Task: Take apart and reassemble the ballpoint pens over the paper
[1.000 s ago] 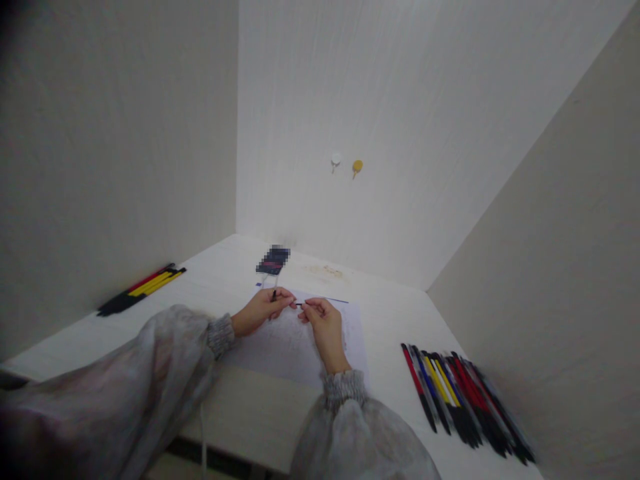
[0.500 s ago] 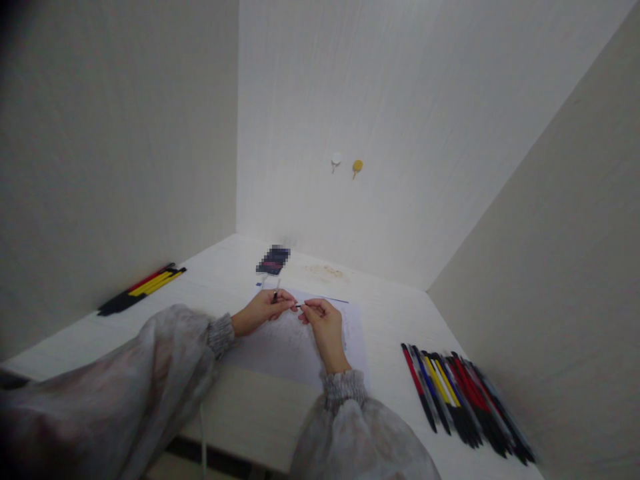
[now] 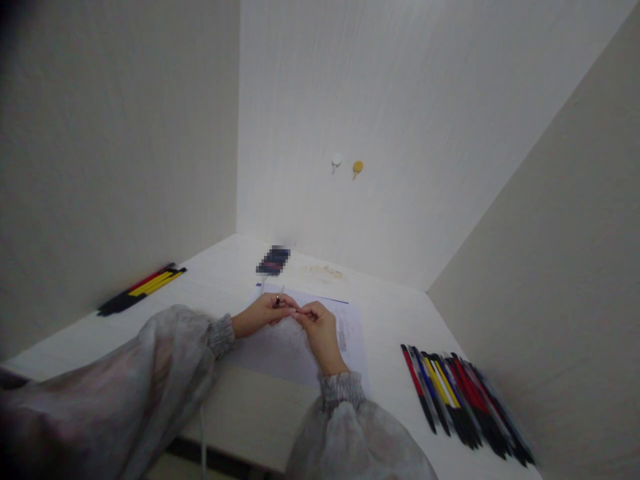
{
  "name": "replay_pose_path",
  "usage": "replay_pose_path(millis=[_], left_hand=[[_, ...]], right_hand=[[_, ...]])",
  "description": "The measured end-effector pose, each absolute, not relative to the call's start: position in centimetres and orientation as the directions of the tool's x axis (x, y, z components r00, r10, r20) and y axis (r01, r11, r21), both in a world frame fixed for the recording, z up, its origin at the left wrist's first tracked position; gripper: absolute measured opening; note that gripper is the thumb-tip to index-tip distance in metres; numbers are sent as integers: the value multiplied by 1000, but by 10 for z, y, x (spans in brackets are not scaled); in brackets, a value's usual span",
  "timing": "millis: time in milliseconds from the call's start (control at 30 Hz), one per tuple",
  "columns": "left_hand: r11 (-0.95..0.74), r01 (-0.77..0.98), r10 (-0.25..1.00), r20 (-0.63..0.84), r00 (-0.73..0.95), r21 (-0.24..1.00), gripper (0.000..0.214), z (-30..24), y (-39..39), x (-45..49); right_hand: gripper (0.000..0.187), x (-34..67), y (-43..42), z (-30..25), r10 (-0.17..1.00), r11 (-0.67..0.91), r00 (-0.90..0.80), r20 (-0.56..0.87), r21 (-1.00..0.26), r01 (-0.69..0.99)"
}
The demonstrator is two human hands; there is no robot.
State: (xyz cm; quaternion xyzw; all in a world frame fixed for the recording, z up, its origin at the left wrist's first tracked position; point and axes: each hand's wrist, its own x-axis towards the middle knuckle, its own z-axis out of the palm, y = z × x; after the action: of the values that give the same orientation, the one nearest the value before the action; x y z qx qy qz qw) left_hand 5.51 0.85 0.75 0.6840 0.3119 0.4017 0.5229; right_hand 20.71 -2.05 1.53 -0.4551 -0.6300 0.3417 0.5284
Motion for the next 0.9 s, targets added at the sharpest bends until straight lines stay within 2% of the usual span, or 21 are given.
replay_pose_path(millis=[233, 333, 433, 633, 733, 800, 900], left_hand=[[-234, -50, 792, 221, 569, 971, 31, 11, 4, 57], [-212, -63, 777, 207, 595, 975, 33, 11, 3, 58], [-225, -53, 768, 210, 605, 973, 30, 10, 3, 57], [-273, -17, 755, 225, 616, 962, 20, 8, 4, 56], [-248, -52, 775, 231, 589, 967, 19, 8, 4, 58], [-222, -96, 787, 237, 570, 970, 20, 9, 4, 59], [-209, -123, 818, 242, 522, 970, 21, 9, 5, 60]], right_hand=[[15, 207, -19, 13, 943, 327, 4, 332, -933, 152], [11, 210, -18, 13, 909, 406, -13, 416, -880, 247], [16, 211, -19, 15, 867, 489, -86, 491, -801, 346], [32, 210, -24, 21, 835, 544, -207, 510, -710, 447], [29, 212, -22, 22, 825, 556, -203, 527, -693, 460], [30, 218, -19, 22, 837, 499, -113, 536, -663, 558], [32, 232, -16, 23, 863, 211, 76, 499, -493, 844]])
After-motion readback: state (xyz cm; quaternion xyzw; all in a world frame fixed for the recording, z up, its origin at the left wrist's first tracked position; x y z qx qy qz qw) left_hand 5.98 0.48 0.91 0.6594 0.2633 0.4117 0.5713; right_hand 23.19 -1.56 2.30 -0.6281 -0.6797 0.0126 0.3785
